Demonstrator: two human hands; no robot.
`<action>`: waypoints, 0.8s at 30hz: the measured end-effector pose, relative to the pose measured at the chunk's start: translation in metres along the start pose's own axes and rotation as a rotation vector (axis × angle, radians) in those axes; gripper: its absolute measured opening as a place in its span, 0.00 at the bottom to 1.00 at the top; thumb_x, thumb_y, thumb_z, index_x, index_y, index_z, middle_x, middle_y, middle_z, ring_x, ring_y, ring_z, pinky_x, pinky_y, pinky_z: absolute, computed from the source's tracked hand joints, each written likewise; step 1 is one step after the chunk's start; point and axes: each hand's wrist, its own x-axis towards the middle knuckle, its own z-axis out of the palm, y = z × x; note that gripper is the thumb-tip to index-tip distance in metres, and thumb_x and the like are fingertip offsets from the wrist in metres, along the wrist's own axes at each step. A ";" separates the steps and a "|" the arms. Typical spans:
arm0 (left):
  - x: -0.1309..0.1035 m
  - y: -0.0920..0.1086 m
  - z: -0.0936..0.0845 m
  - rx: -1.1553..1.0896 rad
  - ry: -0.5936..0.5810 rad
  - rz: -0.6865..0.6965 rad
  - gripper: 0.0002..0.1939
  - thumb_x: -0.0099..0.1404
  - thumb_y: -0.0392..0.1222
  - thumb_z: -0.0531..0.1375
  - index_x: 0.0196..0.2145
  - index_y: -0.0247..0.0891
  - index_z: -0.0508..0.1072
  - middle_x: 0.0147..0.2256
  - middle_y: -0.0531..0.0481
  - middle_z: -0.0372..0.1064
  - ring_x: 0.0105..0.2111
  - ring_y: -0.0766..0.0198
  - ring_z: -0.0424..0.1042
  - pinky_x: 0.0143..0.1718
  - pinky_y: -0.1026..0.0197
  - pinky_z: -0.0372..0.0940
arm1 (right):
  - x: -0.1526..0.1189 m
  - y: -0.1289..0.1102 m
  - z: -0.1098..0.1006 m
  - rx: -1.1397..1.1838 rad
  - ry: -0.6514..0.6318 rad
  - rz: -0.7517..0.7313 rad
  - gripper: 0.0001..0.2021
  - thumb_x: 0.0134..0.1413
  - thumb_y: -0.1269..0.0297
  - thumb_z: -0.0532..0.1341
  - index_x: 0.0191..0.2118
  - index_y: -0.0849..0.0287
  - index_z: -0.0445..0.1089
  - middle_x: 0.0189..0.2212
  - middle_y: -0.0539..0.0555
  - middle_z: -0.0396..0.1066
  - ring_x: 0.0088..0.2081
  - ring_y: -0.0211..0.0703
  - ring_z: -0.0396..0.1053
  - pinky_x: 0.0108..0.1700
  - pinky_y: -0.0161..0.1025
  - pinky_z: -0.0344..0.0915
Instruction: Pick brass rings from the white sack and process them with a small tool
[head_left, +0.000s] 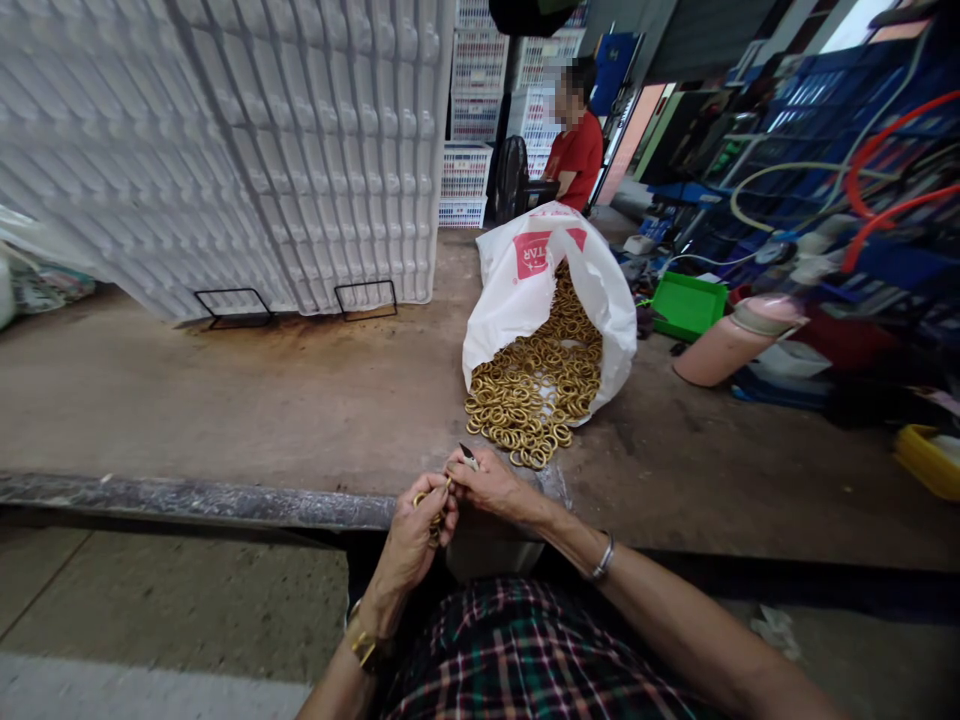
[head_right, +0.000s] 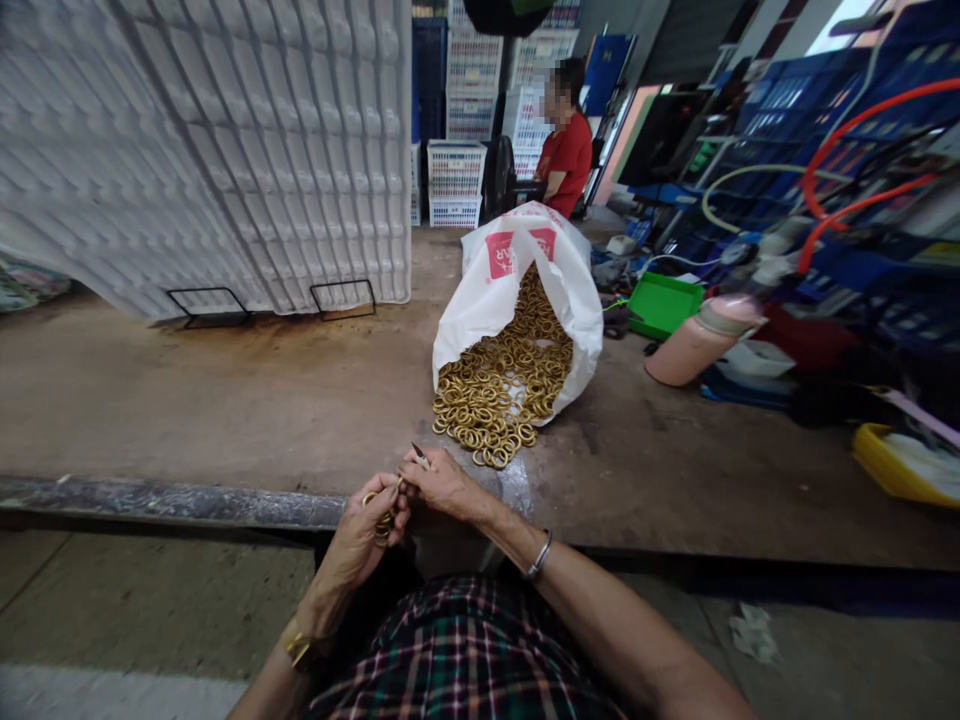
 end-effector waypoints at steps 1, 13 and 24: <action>0.000 0.000 0.000 -0.005 -0.003 0.000 0.12 0.57 0.48 0.59 0.29 0.36 0.64 0.23 0.56 0.61 0.19 0.76 0.59 0.16 0.73 0.51 | 0.000 0.000 0.000 -0.008 0.004 -0.005 0.12 0.53 0.59 0.52 0.25 0.60 0.61 0.16 0.43 0.57 0.17 0.28 0.51 0.21 0.28 0.50; -0.003 0.000 -0.004 0.054 0.022 0.026 0.13 0.58 0.49 0.58 0.29 0.36 0.64 0.23 0.56 0.61 0.18 0.76 0.59 0.15 0.73 0.51 | -0.002 -0.008 0.004 -0.282 0.096 -0.198 0.12 0.54 0.62 0.51 0.23 0.61 0.63 0.18 0.46 0.61 0.23 0.32 0.58 0.27 0.30 0.54; -0.004 -0.002 -0.007 0.009 0.024 0.080 0.12 0.59 0.48 0.57 0.28 0.36 0.63 0.22 0.57 0.60 0.18 0.76 0.58 0.16 0.73 0.51 | -0.004 0.004 0.003 -0.713 0.147 -0.259 0.09 0.54 0.70 0.49 0.29 0.61 0.66 0.22 0.51 0.66 0.25 0.36 0.61 0.29 0.33 0.54</action>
